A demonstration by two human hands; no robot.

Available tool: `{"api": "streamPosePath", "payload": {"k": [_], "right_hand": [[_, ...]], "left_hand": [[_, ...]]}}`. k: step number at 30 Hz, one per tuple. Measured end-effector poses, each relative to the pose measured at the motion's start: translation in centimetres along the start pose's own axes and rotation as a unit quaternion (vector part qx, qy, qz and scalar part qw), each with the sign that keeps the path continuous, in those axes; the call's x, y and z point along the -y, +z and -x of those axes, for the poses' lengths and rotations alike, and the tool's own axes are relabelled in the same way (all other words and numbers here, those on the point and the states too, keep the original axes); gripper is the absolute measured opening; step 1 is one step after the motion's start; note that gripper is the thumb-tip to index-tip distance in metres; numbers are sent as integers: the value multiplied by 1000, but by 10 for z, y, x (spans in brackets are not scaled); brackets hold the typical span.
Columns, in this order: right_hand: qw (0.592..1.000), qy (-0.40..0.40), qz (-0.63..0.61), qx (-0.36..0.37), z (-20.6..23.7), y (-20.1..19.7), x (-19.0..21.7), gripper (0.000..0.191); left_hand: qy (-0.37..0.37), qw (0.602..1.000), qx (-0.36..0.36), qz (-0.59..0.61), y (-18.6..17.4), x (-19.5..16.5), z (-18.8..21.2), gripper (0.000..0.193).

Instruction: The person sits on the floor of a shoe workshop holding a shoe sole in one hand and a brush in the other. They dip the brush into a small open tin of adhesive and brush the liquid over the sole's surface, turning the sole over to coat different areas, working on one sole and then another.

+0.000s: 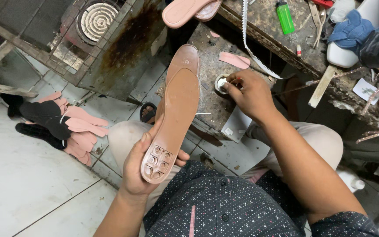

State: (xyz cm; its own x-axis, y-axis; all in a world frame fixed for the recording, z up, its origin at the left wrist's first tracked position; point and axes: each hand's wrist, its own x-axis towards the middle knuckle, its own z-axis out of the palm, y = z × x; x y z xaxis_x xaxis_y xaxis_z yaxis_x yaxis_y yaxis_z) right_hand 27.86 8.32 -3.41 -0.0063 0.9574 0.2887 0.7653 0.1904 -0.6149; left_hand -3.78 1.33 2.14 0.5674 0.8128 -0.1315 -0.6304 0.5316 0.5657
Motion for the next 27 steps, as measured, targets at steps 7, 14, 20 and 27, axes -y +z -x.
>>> {"api": "streamPosePath", "payload": {"k": [7, 14, 20, 27], "right_hand": [[997, 4, -76, -33, 9, -12, 6, 17], [982, 116, -148, -34, 33, -20, 2, 19], [846, 232, -475, -74, 42, -55, 25, 15], [913, 17, -406, 30, 71, -110, 100, 19]], "left_hand": [[29, 999, -28, -5, -1, -1, -1, 75], [44, 999, -1, 19, -7, -8, 0, 78], [-7, 997, 22, 67, 7, -9, 1, 81], [-106, 984, 59, 127, 30, -4, -2, 86]]}}
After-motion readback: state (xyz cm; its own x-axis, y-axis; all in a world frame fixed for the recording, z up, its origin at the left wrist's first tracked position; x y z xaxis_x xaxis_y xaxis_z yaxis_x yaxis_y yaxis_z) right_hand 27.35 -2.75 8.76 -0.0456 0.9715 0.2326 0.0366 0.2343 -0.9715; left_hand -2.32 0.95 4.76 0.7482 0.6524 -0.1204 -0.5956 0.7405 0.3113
